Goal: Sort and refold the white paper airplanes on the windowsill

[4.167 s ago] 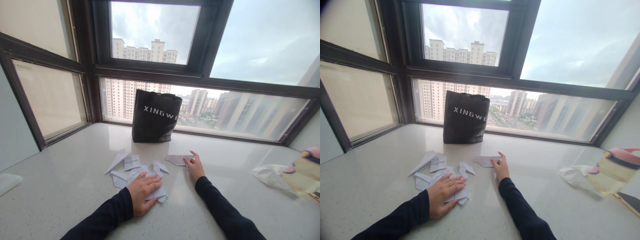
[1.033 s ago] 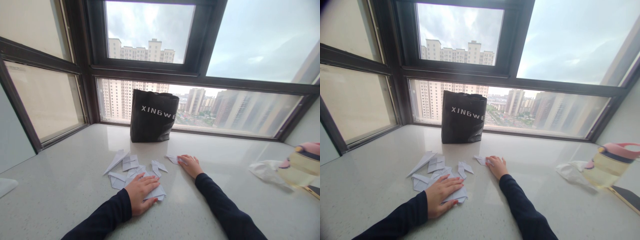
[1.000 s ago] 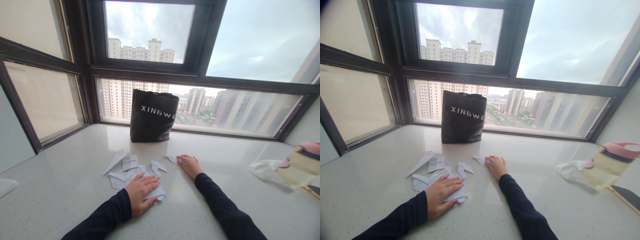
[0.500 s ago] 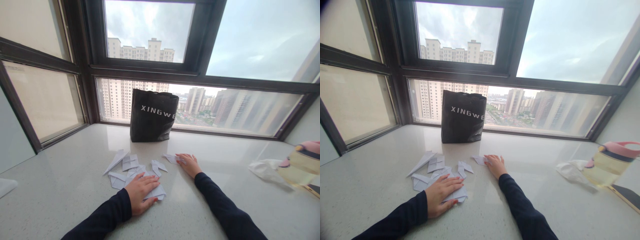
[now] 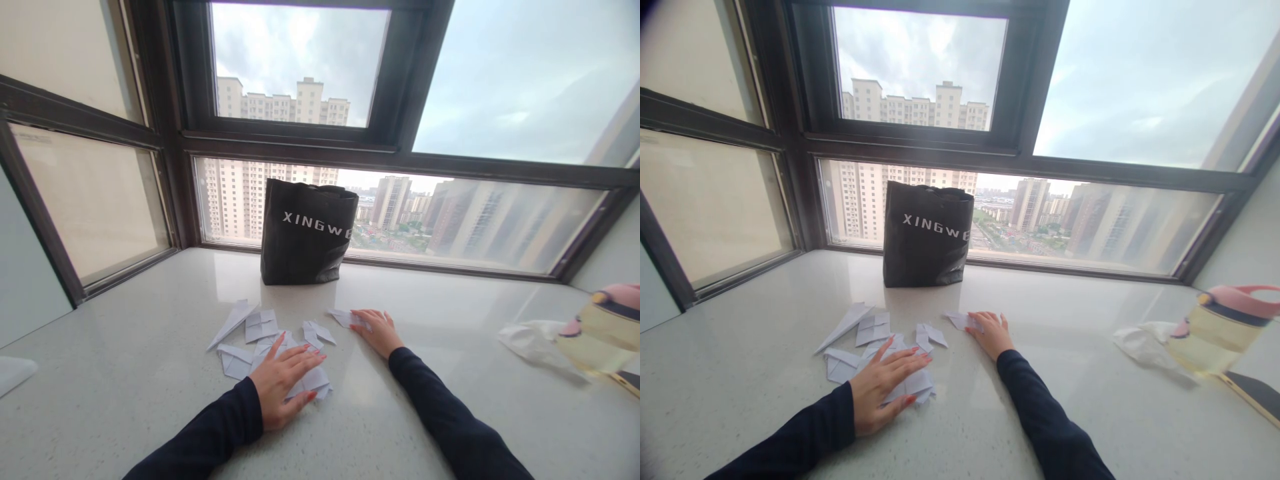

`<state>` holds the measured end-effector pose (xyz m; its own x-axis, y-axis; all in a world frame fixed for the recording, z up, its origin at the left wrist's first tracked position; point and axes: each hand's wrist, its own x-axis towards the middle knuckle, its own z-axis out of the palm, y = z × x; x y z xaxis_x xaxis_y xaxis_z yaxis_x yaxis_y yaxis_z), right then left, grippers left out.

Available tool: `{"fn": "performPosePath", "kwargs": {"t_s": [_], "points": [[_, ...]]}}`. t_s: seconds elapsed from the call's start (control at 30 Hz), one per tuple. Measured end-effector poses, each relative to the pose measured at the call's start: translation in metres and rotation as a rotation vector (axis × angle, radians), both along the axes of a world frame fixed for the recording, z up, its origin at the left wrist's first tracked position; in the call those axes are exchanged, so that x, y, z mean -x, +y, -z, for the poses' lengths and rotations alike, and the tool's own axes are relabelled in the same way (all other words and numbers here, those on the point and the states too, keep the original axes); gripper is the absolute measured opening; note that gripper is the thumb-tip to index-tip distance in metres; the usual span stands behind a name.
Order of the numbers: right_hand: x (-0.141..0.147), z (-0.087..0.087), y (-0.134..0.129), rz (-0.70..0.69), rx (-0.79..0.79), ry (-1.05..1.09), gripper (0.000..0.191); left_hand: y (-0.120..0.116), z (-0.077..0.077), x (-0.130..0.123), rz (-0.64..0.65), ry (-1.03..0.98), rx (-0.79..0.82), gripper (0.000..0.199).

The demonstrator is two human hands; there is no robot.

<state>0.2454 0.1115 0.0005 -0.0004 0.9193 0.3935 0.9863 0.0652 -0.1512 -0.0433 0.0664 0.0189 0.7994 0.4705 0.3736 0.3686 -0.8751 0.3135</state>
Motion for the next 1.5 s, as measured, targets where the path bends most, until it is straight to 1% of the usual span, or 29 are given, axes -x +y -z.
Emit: {"fn": "performPosePath", "kwargs": {"t_s": [0.17,0.4,0.47,0.53,0.57,0.63,0.67,0.7,0.77,0.8,0.9,1.03,1.1,1.17,1.27,1.33,1.43,1.5], "points": [[0.000,0.001,0.001,-0.003,-0.003,-0.010,0.029,0.000,-0.005,0.001,0.066,-0.044,-0.018,0.044],[0.000,0.003,0.001,-0.012,-0.021,-0.014,0.028,-0.003,-0.008,0.001,0.102,-0.135,-0.071,0.037],[0.000,0.004,0.001,-0.015,-0.032,-0.011,0.028,-0.002,-0.008,0.000,0.084,-0.170,-0.098,0.034],[0.000,0.003,0.000,-0.016,-0.045,-0.004,0.028,0.002,-0.010,0.001,0.001,-0.194,-0.123,0.030],[0.000,0.003,0.000,-0.014,-0.053,0.002,0.028,0.005,-0.012,0.003,-0.077,-0.187,-0.140,0.028],[0.000,0.001,0.001,-0.006,-0.073,0.020,0.029,0.015,-0.016,0.010,-0.281,-0.140,-0.181,0.027],[-0.001,0.000,0.001,-0.002,-0.085,0.031,0.030,0.021,-0.019,0.015,-0.397,-0.103,-0.212,0.030],[-0.001,-0.002,0.002,0.002,-0.097,0.042,0.031,0.026,-0.022,0.021,-0.480,-0.083,-0.231,0.034],[-0.002,-0.005,0.002,0.004,-0.119,0.067,0.031,0.035,-0.024,0.033,-0.590,-0.052,-0.263,0.037],[-0.003,-0.006,0.003,0.002,-0.127,0.078,0.031,0.038,-0.025,0.039,-0.622,-0.038,-0.272,0.037],[-0.004,-0.008,0.002,-0.008,-0.146,0.109,0.032,0.042,-0.020,0.047,-0.668,0.011,-0.287,0.035],[-0.003,-0.009,0.000,-0.016,-0.164,0.143,0.033,0.044,-0.010,0.046,-0.669,0.032,-0.284,0.036],[-0.003,-0.010,-0.001,-0.019,-0.173,0.159,0.033,0.045,-0.009,0.046,-0.674,0.012,-0.274,0.039],[-0.001,-0.012,-0.002,-0.024,-0.182,0.178,0.033,0.047,-0.011,0.048,-0.690,-0.030,-0.262,0.040],[0.002,-0.014,-0.004,-0.034,-0.198,0.215,0.034,0.050,-0.019,0.056,-0.743,-0.133,-0.240,0.038],[0.004,-0.016,-0.005,-0.038,-0.212,0.243,0.035,0.052,-0.026,0.065,-0.793,-0.245,-0.211,0.035],[0.007,-0.019,-0.008,-0.044,-0.239,0.290,0.035,0.053,-0.036,0.076,-0.843,-0.493,-0.105,0.029],[0.010,-0.023,-0.010,-0.053,-0.256,0.325,0.035,0.053,-0.040,0.078,-0.827,-0.650,0.003,0.035]]}}
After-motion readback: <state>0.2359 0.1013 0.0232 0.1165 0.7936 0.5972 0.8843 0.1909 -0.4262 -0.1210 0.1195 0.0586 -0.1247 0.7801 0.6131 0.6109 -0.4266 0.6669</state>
